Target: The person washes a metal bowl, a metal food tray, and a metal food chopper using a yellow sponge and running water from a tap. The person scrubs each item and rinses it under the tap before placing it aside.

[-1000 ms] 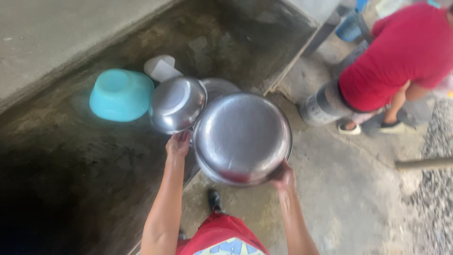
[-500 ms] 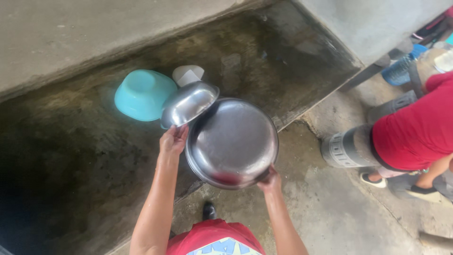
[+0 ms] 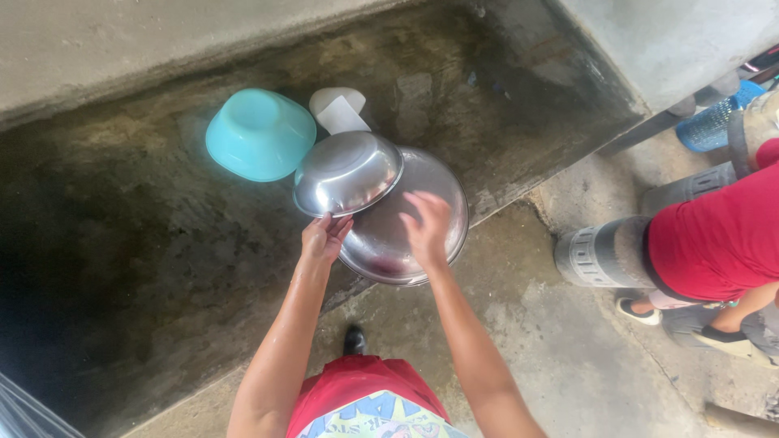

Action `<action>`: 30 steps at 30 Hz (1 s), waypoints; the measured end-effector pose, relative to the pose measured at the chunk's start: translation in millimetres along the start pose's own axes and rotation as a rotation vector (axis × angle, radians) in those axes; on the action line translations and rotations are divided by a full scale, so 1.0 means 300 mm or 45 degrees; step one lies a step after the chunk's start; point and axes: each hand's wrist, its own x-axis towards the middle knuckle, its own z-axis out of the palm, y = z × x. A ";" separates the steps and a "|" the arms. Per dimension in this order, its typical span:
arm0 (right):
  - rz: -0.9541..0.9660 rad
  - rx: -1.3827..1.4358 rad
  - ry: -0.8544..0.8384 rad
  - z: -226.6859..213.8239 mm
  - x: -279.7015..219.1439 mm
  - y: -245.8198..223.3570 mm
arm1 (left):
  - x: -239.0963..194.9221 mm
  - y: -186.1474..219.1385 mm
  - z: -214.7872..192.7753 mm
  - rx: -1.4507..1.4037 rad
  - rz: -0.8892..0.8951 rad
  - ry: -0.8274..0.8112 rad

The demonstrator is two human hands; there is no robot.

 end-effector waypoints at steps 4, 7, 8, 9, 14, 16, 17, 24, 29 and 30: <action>-0.375 -0.053 -0.507 0.139 0.241 -0.105 | -0.007 -0.042 -0.010 0.018 0.012 -0.024; -0.412 -0.215 -0.769 0.210 0.308 -0.114 | -0.002 -0.069 -0.017 0.019 0.031 -0.032; -0.381 -0.234 -0.819 0.222 0.314 -0.105 | 0.001 -0.076 -0.019 0.016 0.034 -0.018; -0.351 -0.254 -0.869 0.236 0.322 -0.094 | 0.004 -0.084 -0.020 0.013 0.037 -0.004; -0.268 -0.069 -0.624 0.312 0.417 -0.002 | -0.018 -0.134 -0.015 0.031 0.002 0.027; -0.105 0.374 -0.439 0.317 0.450 0.004 | -0.050 -0.136 -0.006 0.056 -0.043 0.042; 0.050 0.676 -0.344 0.308 0.461 -0.006 | -0.055 -0.123 0.008 0.186 -0.055 0.061; 0.242 1.671 -0.292 0.073 0.203 -0.220 | -0.319 -0.034 -0.013 0.751 -0.049 0.035; 0.474 1.607 -0.761 0.195 -0.297 -0.600 | -0.704 0.184 -0.239 0.881 0.281 0.062; 0.454 1.739 -0.883 0.239 -0.404 -0.699 | -0.795 0.230 -0.325 0.854 0.396 0.087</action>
